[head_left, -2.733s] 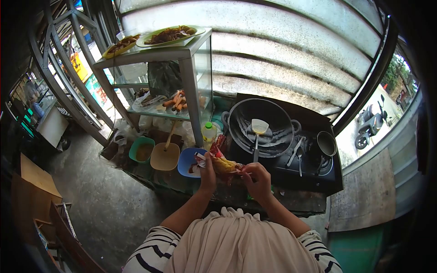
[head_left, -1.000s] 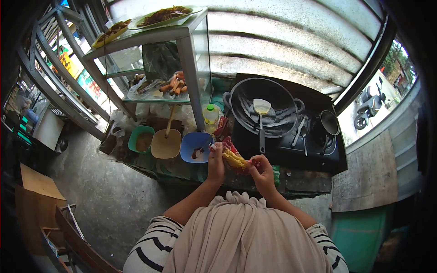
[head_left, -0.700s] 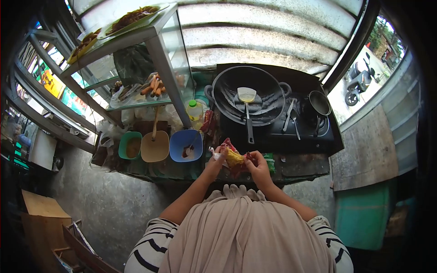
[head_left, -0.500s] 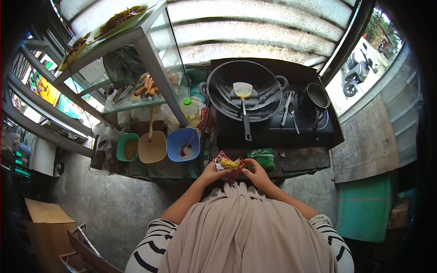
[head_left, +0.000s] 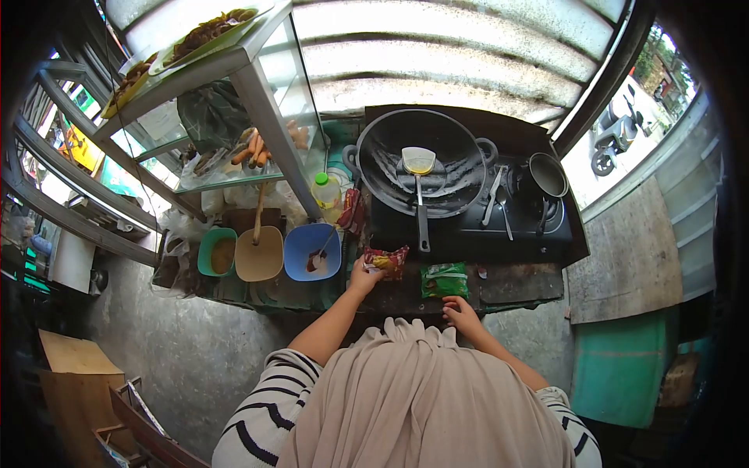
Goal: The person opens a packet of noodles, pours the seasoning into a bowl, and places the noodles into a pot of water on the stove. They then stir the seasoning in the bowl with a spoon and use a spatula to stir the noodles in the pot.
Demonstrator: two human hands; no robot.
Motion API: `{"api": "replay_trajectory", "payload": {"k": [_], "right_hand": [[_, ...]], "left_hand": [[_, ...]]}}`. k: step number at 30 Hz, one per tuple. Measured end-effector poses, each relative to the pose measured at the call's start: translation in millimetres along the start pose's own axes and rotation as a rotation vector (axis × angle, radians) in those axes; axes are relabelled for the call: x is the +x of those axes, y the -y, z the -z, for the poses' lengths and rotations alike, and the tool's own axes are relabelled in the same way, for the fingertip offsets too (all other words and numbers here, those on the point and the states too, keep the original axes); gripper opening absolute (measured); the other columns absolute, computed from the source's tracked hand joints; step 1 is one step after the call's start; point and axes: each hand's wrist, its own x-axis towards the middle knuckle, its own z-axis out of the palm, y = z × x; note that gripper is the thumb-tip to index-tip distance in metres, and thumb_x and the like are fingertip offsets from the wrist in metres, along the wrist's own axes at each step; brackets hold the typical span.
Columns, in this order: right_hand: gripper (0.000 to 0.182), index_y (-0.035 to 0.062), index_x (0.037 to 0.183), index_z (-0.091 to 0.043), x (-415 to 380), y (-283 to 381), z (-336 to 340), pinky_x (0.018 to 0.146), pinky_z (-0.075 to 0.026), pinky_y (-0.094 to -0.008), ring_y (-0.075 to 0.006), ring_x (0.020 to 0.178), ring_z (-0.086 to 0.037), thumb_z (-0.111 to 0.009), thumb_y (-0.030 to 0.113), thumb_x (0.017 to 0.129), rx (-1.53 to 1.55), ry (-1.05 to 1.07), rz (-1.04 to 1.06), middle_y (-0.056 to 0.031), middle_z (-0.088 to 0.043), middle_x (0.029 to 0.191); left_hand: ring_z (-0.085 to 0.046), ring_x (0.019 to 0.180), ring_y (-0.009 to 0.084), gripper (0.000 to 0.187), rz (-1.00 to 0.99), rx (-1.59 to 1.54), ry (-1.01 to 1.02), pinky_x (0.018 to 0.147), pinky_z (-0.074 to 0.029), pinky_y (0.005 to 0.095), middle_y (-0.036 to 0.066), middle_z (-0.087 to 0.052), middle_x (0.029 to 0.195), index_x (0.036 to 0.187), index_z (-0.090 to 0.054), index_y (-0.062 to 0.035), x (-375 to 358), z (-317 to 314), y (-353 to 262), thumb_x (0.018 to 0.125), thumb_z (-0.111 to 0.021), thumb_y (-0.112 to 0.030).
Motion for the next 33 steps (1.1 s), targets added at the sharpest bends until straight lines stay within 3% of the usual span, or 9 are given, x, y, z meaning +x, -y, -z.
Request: {"api": "replay_trajectory", "payload": {"k": [3, 6, 9, 15, 19, 22, 24, 27, 33], "right_hand": [[0.032, 0.0088, 0.117, -0.054, -6, -5, 8, 0.068, -0.048, -0.0257, -0.0114, 0.084, -0.058, -0.06, 0.017, 0.087, 0.057, -0.018, -0.017, -0.0033, -0.056, 0.104], [0.025, 0.0061, 0.108, -0.06, -12, -11, 16, 0.066, -0.048, -0.0248, -0.0108, 0.078, -0.059, -0.059, 0.022, 0.089, 0.138, -0.097, 0.0, -0.0033, -0.059, 0.097], [0.022, 0.0054, 0.097, -0.064, -23, -6, 22, 0.064, -0.049, -0.0251, -0.0108, 0.072, -0.059, -0.058, 0.026, 0.09, 0.227, -0.162, -0.018, -0.0032, -0.062, 0.088], [0.018, 0.0053, 0.09, -0.064, -4, -50, 44, 0.054, -0.045, -0.0215, -0.0085, 0.061, -0.058, -0.057, 0.022, 0.091, 0.266, -0.234, -0.063, -0.0048, -0.062, 0.08], [0.017, 0.0037, 0.09, -0.064, -25, -12, 18, 0.052, -0.045, -0.0213, -0.0076, 0.056, -0.055, -0.06, 0.02, 0.089, 0.463, -0.394, 0.071, -0.0038, -0.06, 0.071], [0.016, 0.0037, 0.091, -0.063, -22, -9, 20, 0.051, -0.044, -0.0216, -0.0075, 0.054, -0.053, -0.058, 0.019, 0.09, 0.406, -0.435, 0.168, -0.0022, -0.058, 0.069], [0.016, 0.0052, 0.094, -0.063, -5, -25, 34, 0.049, -0.043, -0.0223, -0.0083, 0.054, -0.053, -0.055, 0.019, 0.091, 0.166, -0.314, 0.074, -0.0027, -0.059, 0.074], [0.016, 0.0059, 0.095, -0.063, 8, -25, 47, 0.052, -0.043, -0.0227, -0.0088, 0.058, -0.055, -0.057, 0.02, 0.09, 0.24, -0.288, -0.078, -0.0018, -0.06, 0.076], [0.023, 0.0101, 0.109, -0.058, 7, -9, 61, 0.059, -0.043, -0.0231, -0.0094, 0.067, -0.058, -0.059, 0.017, 0.086, 0.316, -0.254, 0.08, -0.0018, -0.061, 0.087]], "left_hand": [[-0.054, 0.104, 0.0256, 0.066, 0.032, 0.093, -0.024, 0.086, -0.046, 0.034, 0.014, -0.053, 0.111, 0.118, -0.051, -0.005, 3, 2, 3, 0.061, -0.081, -0.021], [-0.054, 0.106, 0.0269, 0.077, 0.013, 0.205, -0.134, 0.09, -0.045, 0.0353, 0.014, -0.051, 0.115, 0.126, -0.045, -0.0048, -10, 1, -42, 0.061, -0.082, -0.024], [-0.052, 0.11, 0.0287, 0.085, 0.054, 0.065, -0.033, 0.093, -0.044, 0.0378, 0.016, -0.046, 0.122, 0.131, -0.039, -0.0061, -11, 6, -48, 0.062, -0.083, -0.029], [-0.05, 0.112, 0.0281, 0.08, -0.01, 0.235, -0.187, 0.095, -0.04, 0.038, 0.018, -0.042, 0.128, 0.131, -0.04, -0.0067, -28, 3, -61, 0.068, -0.079, -0.035], [-0.05, 0.111, 0.0278, 0.072, -0.042, 0.203, -0.206, 0.096, -0.039, 0.038, 0.018, -0.045, 0.126, 0.13, -0.042, -0.0075, -42, 8, -78, 0.072, -0.075, -0.034], [-0.052, 0.107, 0.026, 0.064, -0.069, 0.173, -0.188, 0.092, -0.042, 0.0369, 0.016, -0.051, 0.119, 0.126, -0.046, -0.0057, -48, 16, -84, 0.075, -0.074, -0.031], [-0.056, 0.094, 0.0181, 0.055, -0.041, 0.051, -0.179, 0.083, -0.046, 0.0312, 0.01, -0.058, 0.106, 0.124, -0.048, -0.0057, -53, 20, -91, 0.078, -0.072, -0.024], [-0.057, 0.082, 0.011, 0.045, -0.003, -0.075, -0.187, 0.075, -0.046, 0.0245, 0.006, -0.061, 0.096, 0.12, -0.049, -0.0044, -58, 21, -104, 0.082, -0.068, -0.018], [-0.05, 0.064, 0.0051, 0.034, 0.038, -0.036, -0.242, 0.059, -0.04, 0.0211, 0.0, -0.056, 0.073, 0.113, -0.054, -0.0042, -66, 3, -126, 0.086, -0.065, -0.023]]}}
